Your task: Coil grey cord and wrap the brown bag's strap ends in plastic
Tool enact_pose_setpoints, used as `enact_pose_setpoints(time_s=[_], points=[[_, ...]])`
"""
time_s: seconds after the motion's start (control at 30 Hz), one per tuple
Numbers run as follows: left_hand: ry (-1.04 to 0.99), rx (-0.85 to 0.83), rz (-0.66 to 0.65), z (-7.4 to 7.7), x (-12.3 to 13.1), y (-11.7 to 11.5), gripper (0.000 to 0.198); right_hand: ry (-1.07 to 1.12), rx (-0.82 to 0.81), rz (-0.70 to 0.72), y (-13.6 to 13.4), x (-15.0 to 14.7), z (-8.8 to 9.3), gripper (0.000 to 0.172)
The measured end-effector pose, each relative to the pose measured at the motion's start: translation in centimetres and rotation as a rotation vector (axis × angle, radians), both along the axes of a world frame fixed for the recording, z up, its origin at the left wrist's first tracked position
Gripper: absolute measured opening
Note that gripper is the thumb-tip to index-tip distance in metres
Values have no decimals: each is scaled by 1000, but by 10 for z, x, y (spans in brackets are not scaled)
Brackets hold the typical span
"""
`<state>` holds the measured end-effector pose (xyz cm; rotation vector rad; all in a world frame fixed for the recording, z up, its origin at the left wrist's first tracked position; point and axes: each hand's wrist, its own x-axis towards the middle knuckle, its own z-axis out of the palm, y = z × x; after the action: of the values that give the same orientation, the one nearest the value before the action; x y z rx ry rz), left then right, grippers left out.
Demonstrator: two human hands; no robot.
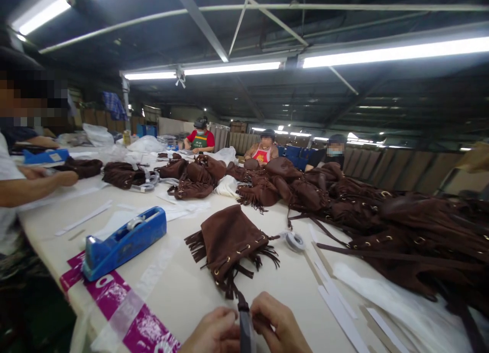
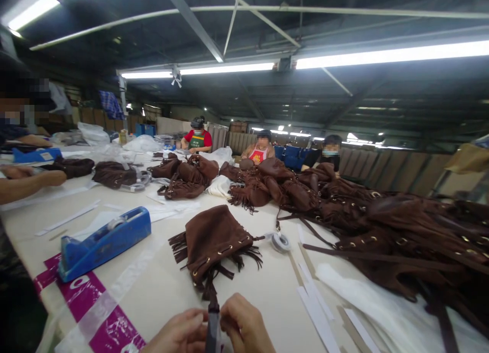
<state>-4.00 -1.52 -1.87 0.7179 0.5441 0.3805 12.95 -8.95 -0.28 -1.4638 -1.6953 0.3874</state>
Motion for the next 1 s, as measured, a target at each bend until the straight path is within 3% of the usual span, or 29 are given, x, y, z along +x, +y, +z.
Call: enact_pose_setpoints(time_s=[0.07, 0.17, 0.27, 0.4, 0.63, 0.7, 0.8, 1.0], points=[[108, -38, 30, 10, 9, 12, 54, -66, -11, 58, 2, 3, -1, 13], [258, -89, -28, 21, 24, 27, 49, -119, -5, 62, -1, 5, -11, 15], [325, -75, -24, 26, 34, 33, 29, -153, 3, 3, -9, 8, -24, 20], [361, 71, 16, 29, 31, 28, 13, -141, -6, -36, -16, 12, -28, 23], [443, 411, 30, 38, 22, 25, 4, -83, -44, -28, -2, -9, -8, 21], [435, 393, 53, 42, 24, 25, 6, 22, -77, -68, 0, -14, -6, 21], [407, 331, 64, 41, 28, 19, 7, 317, -271, -131, -3, -16, -5, 28], [382, 262, 28, 25, 38, 7, 5, 846, -503, -169, -20, -15, -7, 48]])
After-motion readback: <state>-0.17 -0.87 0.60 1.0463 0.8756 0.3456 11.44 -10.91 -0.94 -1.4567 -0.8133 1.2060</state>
